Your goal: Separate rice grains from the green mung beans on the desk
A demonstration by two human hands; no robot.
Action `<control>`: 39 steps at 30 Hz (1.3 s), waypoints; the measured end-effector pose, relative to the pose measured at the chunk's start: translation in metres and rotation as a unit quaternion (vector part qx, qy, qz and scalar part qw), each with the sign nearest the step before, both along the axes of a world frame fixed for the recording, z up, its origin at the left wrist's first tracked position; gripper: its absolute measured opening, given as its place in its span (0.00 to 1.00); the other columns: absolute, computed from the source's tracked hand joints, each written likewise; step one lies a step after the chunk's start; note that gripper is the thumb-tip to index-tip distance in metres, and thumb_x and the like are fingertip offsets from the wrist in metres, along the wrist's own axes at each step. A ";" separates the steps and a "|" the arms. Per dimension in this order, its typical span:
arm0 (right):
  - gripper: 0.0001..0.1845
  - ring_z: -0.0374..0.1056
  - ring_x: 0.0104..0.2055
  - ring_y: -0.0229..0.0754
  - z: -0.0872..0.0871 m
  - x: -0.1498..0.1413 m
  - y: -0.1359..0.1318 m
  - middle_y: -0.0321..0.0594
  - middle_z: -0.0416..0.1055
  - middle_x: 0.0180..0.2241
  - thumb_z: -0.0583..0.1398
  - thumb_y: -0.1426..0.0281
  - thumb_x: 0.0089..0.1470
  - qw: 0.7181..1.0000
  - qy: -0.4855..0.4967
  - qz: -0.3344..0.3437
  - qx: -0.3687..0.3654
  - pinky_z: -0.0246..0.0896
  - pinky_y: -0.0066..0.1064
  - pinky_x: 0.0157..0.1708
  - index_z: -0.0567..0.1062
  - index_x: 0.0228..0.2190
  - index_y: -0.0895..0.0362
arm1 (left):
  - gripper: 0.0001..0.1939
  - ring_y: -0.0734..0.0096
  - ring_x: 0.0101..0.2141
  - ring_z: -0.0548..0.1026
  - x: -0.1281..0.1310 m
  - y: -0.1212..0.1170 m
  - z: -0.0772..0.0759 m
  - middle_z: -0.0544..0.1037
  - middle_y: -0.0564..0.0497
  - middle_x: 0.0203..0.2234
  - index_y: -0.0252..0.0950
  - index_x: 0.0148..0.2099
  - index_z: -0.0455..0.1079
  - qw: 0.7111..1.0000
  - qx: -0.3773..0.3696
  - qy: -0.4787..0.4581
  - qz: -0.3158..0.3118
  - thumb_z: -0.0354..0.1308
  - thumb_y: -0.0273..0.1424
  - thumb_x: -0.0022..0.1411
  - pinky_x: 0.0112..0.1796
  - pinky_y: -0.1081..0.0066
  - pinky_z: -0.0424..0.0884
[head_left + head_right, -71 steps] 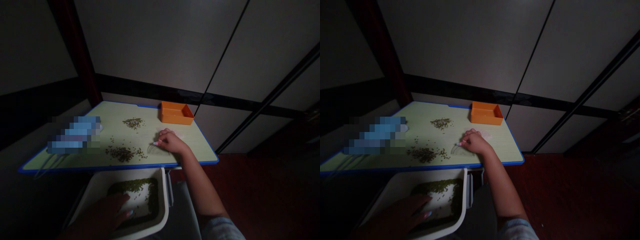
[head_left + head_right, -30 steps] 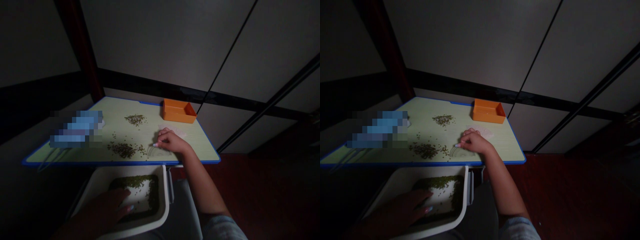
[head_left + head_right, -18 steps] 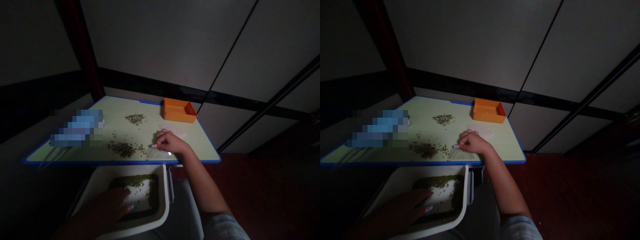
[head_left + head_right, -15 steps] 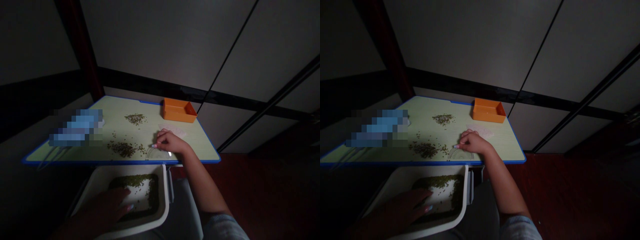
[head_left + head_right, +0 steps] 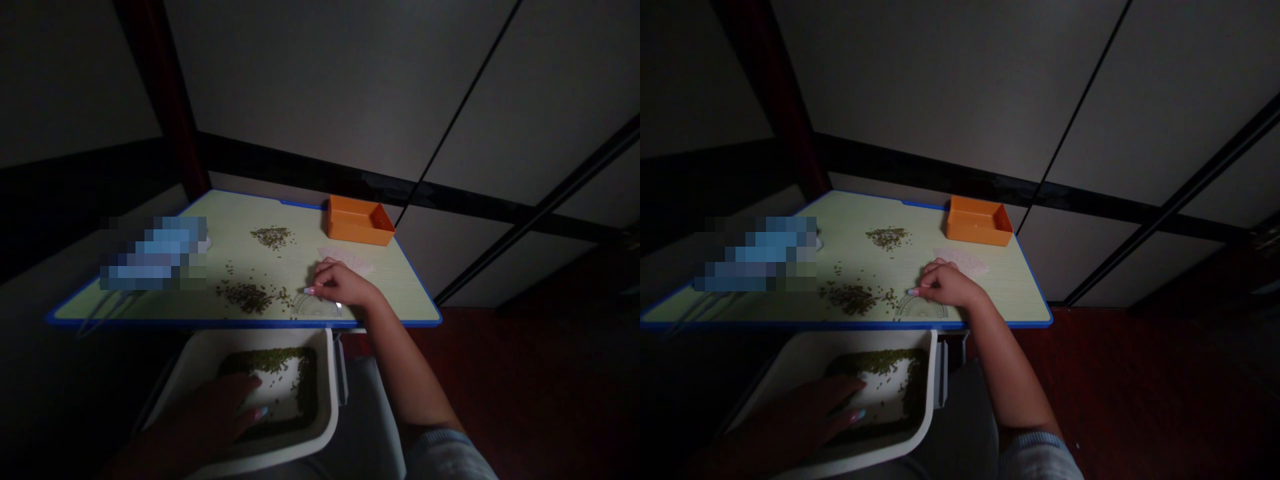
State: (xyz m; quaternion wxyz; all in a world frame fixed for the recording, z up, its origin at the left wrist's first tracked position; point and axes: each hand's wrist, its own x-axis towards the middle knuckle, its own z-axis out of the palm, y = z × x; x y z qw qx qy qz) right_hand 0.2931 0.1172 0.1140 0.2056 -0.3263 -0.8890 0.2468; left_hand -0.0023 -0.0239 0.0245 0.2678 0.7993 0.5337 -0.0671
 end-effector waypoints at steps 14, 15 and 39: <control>0.19 0.64 0.36 0.38 0.003 -0.004 -0.003 0.32 0.67 0.24 0.70 0.71 0.60 1.000 0.000 0.011 -0.015 0.53 0.35 0.51 0.76 0.18 0.57 | 0.29 0.53 0.62 0.75 0.002 0.000 0.006 0.77 0.43 0.62 0.41 0.62 0.74 1.000 -0.007 0.011 0.002 0.53 0.46 0.63 0.64 0.56 0.68; 0.19 0.64 0.36 0.38 0.003 -0.005 -0.003 0.32 0.67 0.24 0.70 0.71 0.59 1.000 0.001 0.013 -0.016 0.53 0.35 0.51 0.76 0.18 0.57 | 0.29 0.53 0.62 0.75 0.002 0.000 0.006 0.78 0.43 0.62 0.41 0.62 0.75 1.000 -0.007 0.009 0.002 0.53 0.45 0.63 0.64 0.56 0.68; 0.24 0.63 0.34 0.40 0.007 0.010 -0.001 0.32 0.66 0.22 0.68 0.66 0.61 0.998 0.034 -0.046 -0.020 0.54 0.34 0.47 0.73 0.16 0.56 | 0.30 0.49 0.62 0.75 0.003 0.002 0.011 0.78 0.38 0.62 0.36 0.62 0.75 1.000 -0.018 0.002 0.006 0.52 0.44 0.62 0.64 0.52 0.68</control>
